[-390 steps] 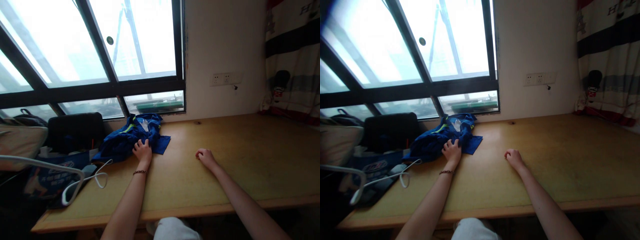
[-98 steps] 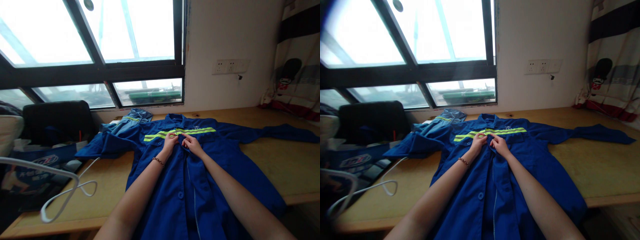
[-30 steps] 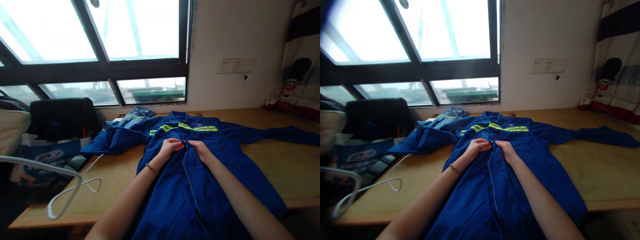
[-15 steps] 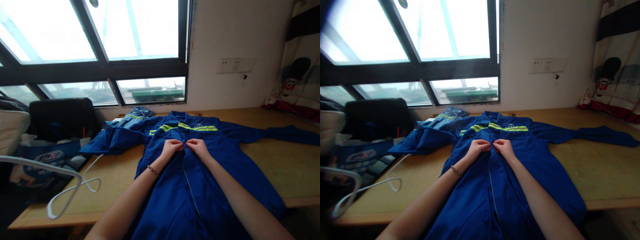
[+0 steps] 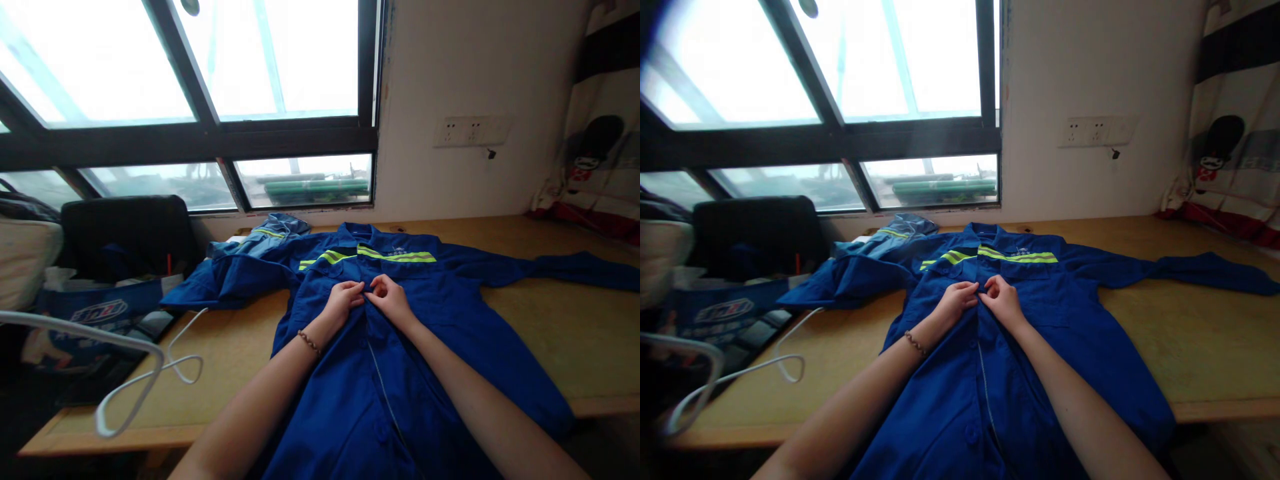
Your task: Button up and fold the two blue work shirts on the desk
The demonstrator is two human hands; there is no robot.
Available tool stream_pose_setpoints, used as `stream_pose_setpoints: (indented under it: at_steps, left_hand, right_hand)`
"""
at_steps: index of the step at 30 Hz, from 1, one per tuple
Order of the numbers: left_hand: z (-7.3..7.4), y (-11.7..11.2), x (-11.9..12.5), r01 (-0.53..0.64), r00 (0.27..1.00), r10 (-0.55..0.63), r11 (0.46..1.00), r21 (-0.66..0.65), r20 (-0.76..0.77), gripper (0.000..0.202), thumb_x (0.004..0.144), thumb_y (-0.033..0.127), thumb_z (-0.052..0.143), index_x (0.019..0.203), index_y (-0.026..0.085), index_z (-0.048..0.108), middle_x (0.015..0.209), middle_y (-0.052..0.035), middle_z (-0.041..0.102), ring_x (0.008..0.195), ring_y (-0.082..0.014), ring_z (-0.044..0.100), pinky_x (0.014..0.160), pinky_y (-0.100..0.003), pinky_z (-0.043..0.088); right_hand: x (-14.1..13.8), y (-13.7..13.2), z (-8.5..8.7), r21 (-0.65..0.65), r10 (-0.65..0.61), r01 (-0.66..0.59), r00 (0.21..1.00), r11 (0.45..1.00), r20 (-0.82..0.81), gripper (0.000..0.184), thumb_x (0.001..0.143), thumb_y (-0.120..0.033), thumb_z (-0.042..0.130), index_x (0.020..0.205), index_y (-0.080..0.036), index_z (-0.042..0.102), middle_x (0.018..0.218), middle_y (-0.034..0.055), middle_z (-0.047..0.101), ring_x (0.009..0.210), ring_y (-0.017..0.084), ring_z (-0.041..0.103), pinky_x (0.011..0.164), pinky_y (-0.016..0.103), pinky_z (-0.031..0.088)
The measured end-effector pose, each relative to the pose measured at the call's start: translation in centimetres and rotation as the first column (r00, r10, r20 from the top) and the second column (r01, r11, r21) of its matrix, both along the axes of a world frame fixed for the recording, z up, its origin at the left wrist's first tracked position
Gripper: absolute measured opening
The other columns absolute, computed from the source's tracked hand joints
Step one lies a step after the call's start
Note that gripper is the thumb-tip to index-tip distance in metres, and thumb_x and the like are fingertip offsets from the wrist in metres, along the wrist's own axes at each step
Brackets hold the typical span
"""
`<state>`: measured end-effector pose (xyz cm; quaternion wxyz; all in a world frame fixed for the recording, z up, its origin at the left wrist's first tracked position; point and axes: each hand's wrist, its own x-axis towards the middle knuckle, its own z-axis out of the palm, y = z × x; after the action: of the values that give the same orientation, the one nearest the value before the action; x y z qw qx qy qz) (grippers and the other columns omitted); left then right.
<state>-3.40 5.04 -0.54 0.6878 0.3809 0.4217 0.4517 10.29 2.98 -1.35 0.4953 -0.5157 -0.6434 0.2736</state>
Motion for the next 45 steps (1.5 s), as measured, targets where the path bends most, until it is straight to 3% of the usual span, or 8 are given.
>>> stream_pose_setpoints:
  at_steps: [7, 14, 19, 26, 35, 40, 43, 45]
  left_hand:
    - [0.0, 0.0, 0.3, -0.041, 0.996, 0.044, 0.998, -0.043, 0.074, 0.025, 0.057, 0.014, 0.07, 0.074, 0.013, 0.052, 0.063, 0.0001, 0.055, 0.054, -0.0075, 0.055, 0.054, -0.019, 0.046]
    - [-0.8, 0.4, 0.2, 0.013, 0.999, -0.02, 0.991, 0.131, 0.048, 0.04, 0.051, 0.01, 0.071, 0.083, 0.015, 0.047, 0.059, 0.0049, 0.054, 0.048, -0.0064, 0.053, 0.05, -0.017, 0.041]
    - [-1.6, 1.2, -0.4, 0.114, 0.975, -0.034, 0.923, 0.367, -0.218, 0.041, 0.056, 0.017, 0.07, 0.09, 0.015, 0.048, 0.062, 0.0027, 0.059, 0.053, -0.0092, 0.056, 0.052, -0.02, 0.042]
    - [-2.5, 5.3, 0.2, 0.213, 0.891, 0.076, 0.8, 0.56, -0.448, 0.033, 0.062, 0.017, 0.066, 0.092, 0.015, 0.053, 0.071, -0.0015, 0.062, 0.067, -0.0132, 0.06, 0.063, -0.023, 0.046]
    - [-2.2, 11.9, 2.2, 0.414, 0.801, 0.034, 0.69, 0.594, -0.597, 0.031, 0.066, 0.015, 0.06, 0.096, 0.012, 0.052, 0.069, -0.0014, 0.061, 0.068, -0.0132, 0.057, 0.068, -0.027, 0.045]
    - [0.0, 12.2, 2.5, 0.511, 0.698, -0.076, 0.749, 0.421, -0.712, 0.037, 0.063, 0.01, 0.061, 0.099, 0.012, 0.053, 0.082, -0.0059, 0.061, 0.077, -0.0164, 0.058, 0.074, -0.029, 0.044]
    - [2.0, 10.0, 2.1, 0.529, 0.608, -0.071, 0.779, 0.337, -0.791, 0.039, 0.051, 0.006, 0.067, 0.088, 0.014, 0.058, 0.079, -0.007, 0.062, 0.078, -0.0204, 0.058, 0.075, -0.03, 0.042]
    - [2.8, 7.6, 1.8, 0.479, 0.597, 0.069, 0.768, 0.424, -0.799, 0.032, 0.051, 0.007, 0.067, 0.081, 0.015, 0.06, 0.077, -0.0073, 0.062, 0.077, -0.0218, 0.057, 0.075, -0.031, 0.041]
  right_hand:
    - [0.7, 0.8, 0.1, -0.062, 0.119, -0.137, 0.966, 0.989, -0.229, 0.032, 0.057, -0.023, 0.064, 0.086, -0.016, 0.054, 0.068, -0.0031, 0.051, 0.058, 0.009, 0.048, 0.055, 0.021, 0.038]
    - [1.0, 0.8, 0.2, -0.07, 0.105, -0.108, 0.994, 0.992, -0.041, 0.036, 0.06, -0.018, 0.059, 0.096, -0.016, 0.06, 0.087, 0.0037, 0.058, 0.065, 0.011, 0.051, 0.063, 0.024, 0.043]
    - [0.6, -0.7, 1.7, 0.007, -0.113, 0.114, 0.979, 0.993, 0.17, 0.021, 0.071, -0.022, 0.051, 0.088, -0.016, 0.06, 0.083, 0.0051, 0.06, 0.068, 0.013, 0.054, 0.065, 0.025, 0.042]
    - [-0.2, -5.5, 2.1, -0.197, -0.068, 0.245, 0.772, 0.949, 0.632, 0.025, 0.068, -0.03, 0.057, 0.089, -0.016, 0.054, 0.081, 0.0075, 0.059, 0.071, 0.018, 0.057, 0.058, 0.025, 0.037]
    - [0.2, -0.9, 1.2, -0.158, -0.199, 0.384, 0.739, 0.91, 0.644, 0.04, 0.063, -0.043, 0.059, 0.096, -0.021, 0.055, 0.095, 0.007, 0.058, 0.087, 0.022, 0.055, 0.064, 0.028, 0.039]
    - [1.1, 0.1, 0.1, -0.176, -0.179, 0.301, 0.849, 0.937, 0.498, 0.027, 0.068, -0.029, 0.054, 0.094, -0.023, 0.061, 0.085, 0.0037, 0.064, 0.079, 0.02, 0.058, 0.065, 0.029, 0.041]
    - [2.0, 0.5, -0.4, -0.268, -0.148, 0.186, 0.976, 0.945, 0.158, 0.017, 0.067, -0.028, 0.057, 0.079, -0.019, 0.065, 0.077, 0.0041, 0.066, 0.073, 0.019, 0.059, 0.063, 0.028, 0.042]
    - [2.3, 0.7, -0.3, -0.374, -0.156, 0.081, 0.972, 0.924, -0.174, 0.017, 0.064, -0.028, 0.061, 0.076, -0.017, 0.064, 0.07, 0.0036, 0.065, 0.064, 0.017, 0.059, 0.055, 0.026, 0.043]
